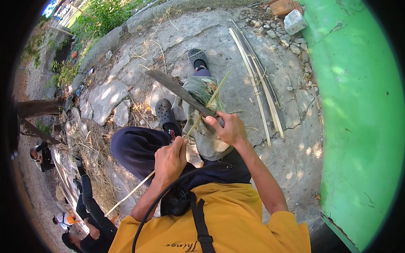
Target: The person shaves a bamboo strip using a machete against their knee, bends the strip with both hands, and then shaves another bamboo strip with the machete.
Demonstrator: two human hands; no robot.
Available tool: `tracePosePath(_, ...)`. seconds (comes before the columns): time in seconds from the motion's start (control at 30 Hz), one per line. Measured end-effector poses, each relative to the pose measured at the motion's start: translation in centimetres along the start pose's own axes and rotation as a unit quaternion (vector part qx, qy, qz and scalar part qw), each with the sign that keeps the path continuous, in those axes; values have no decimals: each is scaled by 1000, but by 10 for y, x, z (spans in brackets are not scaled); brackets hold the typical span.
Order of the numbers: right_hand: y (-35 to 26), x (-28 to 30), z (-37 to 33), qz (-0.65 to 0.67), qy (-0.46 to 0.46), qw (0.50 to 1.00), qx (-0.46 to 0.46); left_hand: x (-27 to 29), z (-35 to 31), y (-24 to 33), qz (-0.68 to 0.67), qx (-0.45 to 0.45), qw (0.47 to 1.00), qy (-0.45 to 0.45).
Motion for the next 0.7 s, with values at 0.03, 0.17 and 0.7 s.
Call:
tracePosePath(0.03, -8, 3, -1, -20, -3, 1000, -4, 4, -3, -3, 1, 7, 1000, 2)
tracePosePath(0.17, -7, 0, -4, -40, 2, 999, -15, 0, 0, -21, -20, 15, 999, -22)
tracePosePath(0.7, 5, 7, -21, -42, 85, 994, 60, -76, 22, -21, -546, 212, 654, -479)
Point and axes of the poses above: each hand's wrist, its own z-axis towards the middle knuckle, its own x-axis out of the back of the hand, y = z × x, the point moved 8 cm from there along z, towards the middle knuckle, and after that the axes turned 1 degree about z, right-handed, at the moved point
